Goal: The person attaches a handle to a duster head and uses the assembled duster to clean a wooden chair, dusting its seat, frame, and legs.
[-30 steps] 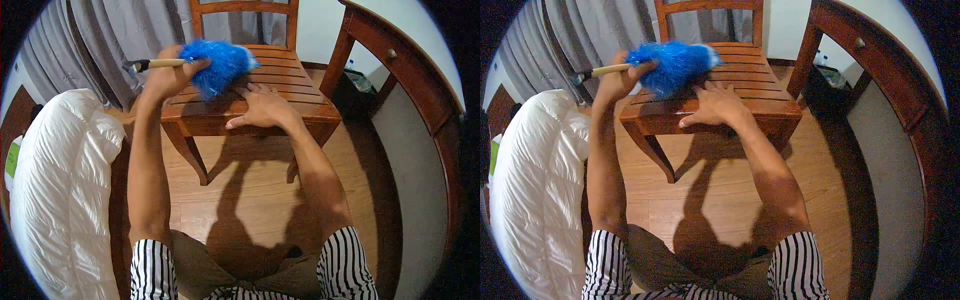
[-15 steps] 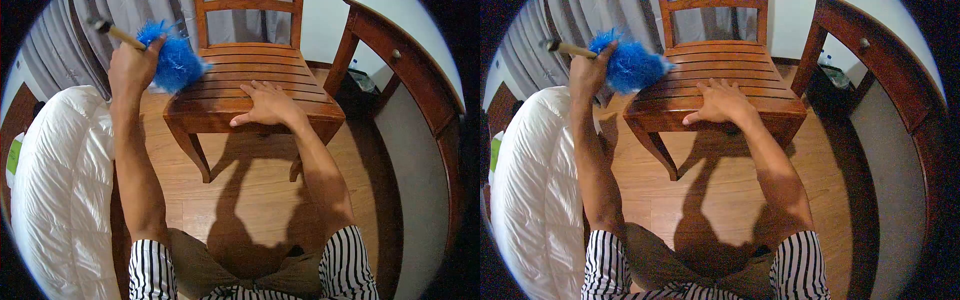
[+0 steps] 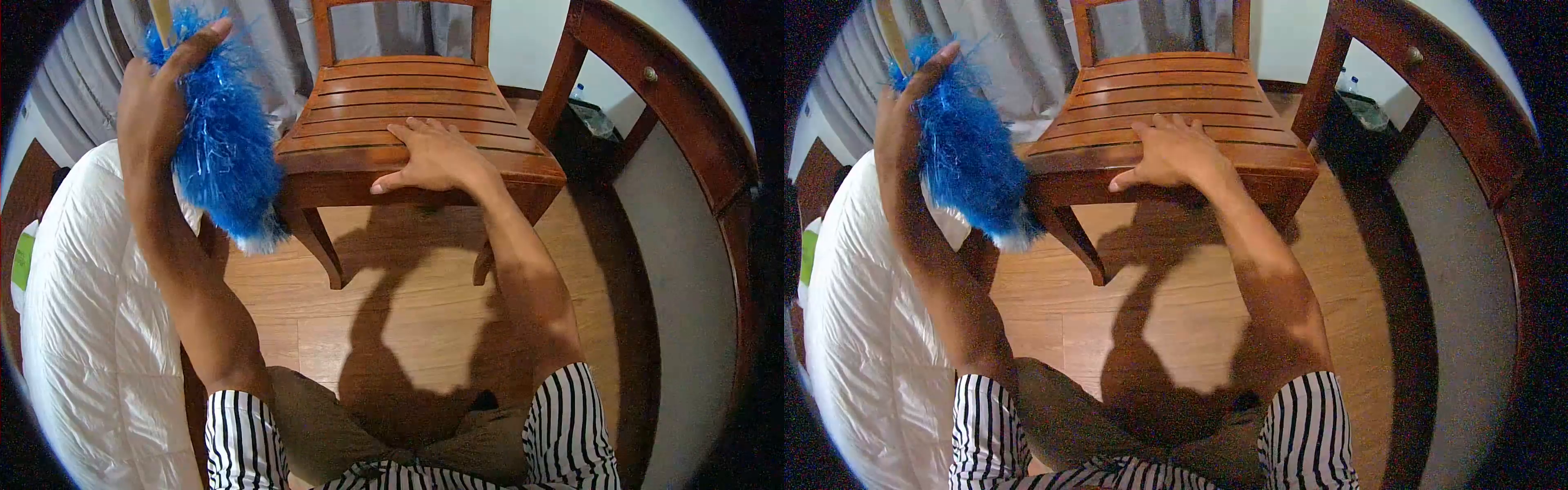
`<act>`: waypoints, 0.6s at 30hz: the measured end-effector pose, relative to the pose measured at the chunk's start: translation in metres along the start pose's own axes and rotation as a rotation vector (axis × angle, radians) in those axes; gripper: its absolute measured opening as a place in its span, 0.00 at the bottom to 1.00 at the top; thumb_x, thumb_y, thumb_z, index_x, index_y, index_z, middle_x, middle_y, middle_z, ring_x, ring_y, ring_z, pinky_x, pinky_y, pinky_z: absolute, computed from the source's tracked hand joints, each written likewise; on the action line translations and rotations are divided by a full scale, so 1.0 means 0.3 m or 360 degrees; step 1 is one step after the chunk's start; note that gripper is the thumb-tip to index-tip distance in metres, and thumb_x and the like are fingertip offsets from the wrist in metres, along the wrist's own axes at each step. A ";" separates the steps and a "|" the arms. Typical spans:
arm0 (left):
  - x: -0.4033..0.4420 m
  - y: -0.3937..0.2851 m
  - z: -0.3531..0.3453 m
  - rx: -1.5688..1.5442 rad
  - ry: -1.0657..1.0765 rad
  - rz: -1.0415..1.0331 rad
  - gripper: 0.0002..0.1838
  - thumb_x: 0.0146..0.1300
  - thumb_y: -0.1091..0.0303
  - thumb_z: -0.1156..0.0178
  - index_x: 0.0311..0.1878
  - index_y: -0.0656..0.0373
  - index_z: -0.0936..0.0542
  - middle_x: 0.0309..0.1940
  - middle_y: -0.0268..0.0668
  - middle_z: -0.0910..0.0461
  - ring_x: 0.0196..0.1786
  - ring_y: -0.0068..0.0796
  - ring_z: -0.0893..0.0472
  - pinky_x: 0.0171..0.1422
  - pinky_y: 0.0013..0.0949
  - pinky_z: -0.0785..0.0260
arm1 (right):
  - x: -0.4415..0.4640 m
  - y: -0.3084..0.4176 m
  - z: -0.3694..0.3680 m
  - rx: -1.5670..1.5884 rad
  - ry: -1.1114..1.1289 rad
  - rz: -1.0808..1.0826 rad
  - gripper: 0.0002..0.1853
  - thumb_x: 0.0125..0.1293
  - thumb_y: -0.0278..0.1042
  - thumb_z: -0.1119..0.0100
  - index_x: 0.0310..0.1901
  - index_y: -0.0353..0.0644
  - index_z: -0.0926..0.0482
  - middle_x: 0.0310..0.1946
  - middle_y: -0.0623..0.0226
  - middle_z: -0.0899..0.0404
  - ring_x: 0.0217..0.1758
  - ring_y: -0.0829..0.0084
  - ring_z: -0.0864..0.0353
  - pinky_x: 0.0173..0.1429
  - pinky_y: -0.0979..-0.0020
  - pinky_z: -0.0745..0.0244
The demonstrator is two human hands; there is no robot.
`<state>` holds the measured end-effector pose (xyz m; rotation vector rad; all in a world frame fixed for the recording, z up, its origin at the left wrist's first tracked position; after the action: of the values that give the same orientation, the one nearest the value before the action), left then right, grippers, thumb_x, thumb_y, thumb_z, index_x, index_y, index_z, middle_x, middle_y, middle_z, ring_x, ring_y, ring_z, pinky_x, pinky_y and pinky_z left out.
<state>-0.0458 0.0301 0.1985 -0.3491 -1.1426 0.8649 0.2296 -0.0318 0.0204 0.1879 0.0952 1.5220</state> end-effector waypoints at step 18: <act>0.038 0.022 -0.007 -0.0071 -0.0068 -0.0910 0.23 0.69 0.53 0.34 0.58 0.60 0.13 0.41 0.34 0.15 0.38 0.25 0.18 0.47 0.27 0.26 | 0.025 -0.011 -0.011 -0.0052 0.0058 -0.0020 0.63 0.50 0.82 0.35 0.79 0.44 0.40 0.80 0.44 0.44 0.83 0.43 0.47 0.84 0.43 0.52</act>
<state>-0.0450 0.0433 0.2008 -0.0291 -1.2170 0.3450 0.2326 -0.0241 0.0169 0.1335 0.1005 1.5139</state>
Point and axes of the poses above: each hand's wrist, its own x-axis towards the middle knuckle, its own z-axis out of the back of the hand, y = z × x, the point moved 5 cm from there along x, towards the middle knuckle
